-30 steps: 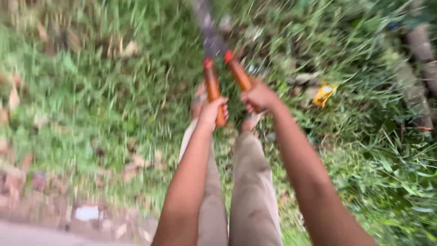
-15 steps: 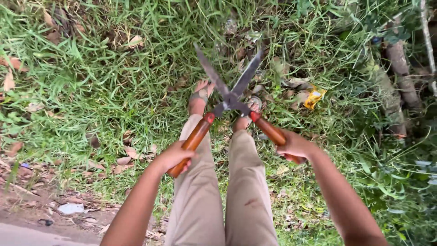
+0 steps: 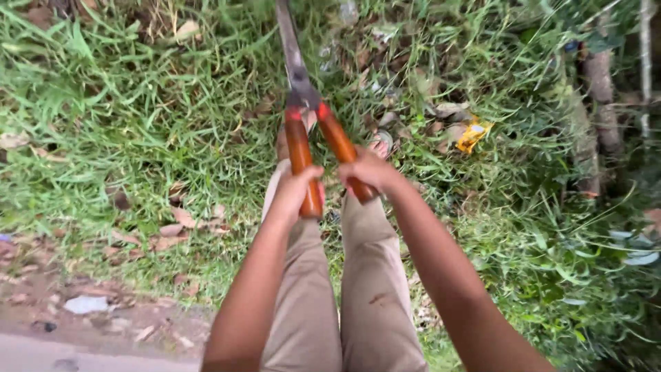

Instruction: Trimming grass and weeds using manual garden shears

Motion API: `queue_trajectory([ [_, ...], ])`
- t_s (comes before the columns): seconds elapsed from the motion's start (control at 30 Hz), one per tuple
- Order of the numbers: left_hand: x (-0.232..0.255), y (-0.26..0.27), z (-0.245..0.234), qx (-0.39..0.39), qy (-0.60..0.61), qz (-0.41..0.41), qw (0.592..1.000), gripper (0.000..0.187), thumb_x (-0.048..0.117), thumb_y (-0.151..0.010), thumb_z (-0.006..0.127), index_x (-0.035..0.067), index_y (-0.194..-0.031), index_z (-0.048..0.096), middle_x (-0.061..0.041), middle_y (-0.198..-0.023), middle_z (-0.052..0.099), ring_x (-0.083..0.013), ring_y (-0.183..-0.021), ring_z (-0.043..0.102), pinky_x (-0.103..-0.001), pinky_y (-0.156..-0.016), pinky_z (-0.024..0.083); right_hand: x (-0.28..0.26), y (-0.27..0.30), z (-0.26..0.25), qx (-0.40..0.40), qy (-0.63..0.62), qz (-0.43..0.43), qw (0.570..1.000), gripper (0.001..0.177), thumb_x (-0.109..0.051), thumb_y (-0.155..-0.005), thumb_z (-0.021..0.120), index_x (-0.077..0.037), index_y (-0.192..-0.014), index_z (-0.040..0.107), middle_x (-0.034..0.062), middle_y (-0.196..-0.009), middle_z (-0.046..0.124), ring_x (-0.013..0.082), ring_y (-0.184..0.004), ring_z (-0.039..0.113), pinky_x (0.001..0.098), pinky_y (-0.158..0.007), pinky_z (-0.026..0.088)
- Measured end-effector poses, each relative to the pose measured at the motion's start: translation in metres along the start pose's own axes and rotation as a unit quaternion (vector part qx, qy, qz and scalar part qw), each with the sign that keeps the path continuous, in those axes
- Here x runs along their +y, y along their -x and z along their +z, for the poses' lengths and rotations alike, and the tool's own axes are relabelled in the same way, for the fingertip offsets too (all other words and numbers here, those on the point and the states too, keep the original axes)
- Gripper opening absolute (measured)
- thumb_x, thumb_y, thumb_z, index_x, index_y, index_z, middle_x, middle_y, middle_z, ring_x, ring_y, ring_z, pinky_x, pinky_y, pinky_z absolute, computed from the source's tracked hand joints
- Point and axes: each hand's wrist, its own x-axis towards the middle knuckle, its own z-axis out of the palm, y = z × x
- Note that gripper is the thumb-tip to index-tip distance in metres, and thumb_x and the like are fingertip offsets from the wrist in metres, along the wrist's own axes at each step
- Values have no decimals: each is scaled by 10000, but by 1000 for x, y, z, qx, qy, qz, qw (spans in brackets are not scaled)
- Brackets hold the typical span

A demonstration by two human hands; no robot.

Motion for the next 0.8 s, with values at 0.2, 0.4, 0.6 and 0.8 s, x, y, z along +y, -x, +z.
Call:
queue_trajectory([
  [0.2, 31, 78, -77, -97, -124, -69, 985, 325, 98, -758, 704, -38, -1032, 594, -160, -563, 570, -262, -370, 574, -407, -356, 507, 5, 94, -78, -38, 36, 63, 997, 703, 137, -654, 668, 14, -1332, 530, 208, -664, 572, 318, -421, 614, 394, -384, 534],
  [0.4, 15, 58, -89, -91, -86, -78, 989, 340, 133, -779, 738, -8, -1052, 594, -190, -576, 592, -279, -403, 600, -401, -370, 517, 20, 59, -64, -50, 70, 54, 995, 700, 135, -663, 639, 1, -1338, 510, 163, -643, 581, 289, -412, 637, 391, -362, 538],
  [0.6, -6, -13, -11, 3, 183, -4, 983, 468, 304, -860, 755, 37, -1137, 487, -117, -654, 618, -243, -470, 636, -380, -409, 556, -21, -53, 23, -77, 10, -22, 997, 498, -75, -717, 740, -15, -1184, 577, 176, -606, 637, 281, -433, 659, 402, -387, 593],
  [0.8, 19, 22, -43, -35, 143, 35, 989, 418, 248, -852, 766, -6, -1074, 519, -146, -598, 612, -265, -414, 627, -426, -367, 542, -64, 5, 25, -59, -5, -72, 996, 588, 70, -639, 698, 39, -1202, 531, 207, -645, 592, 339, -424, 652, 451, -384, 577],
])
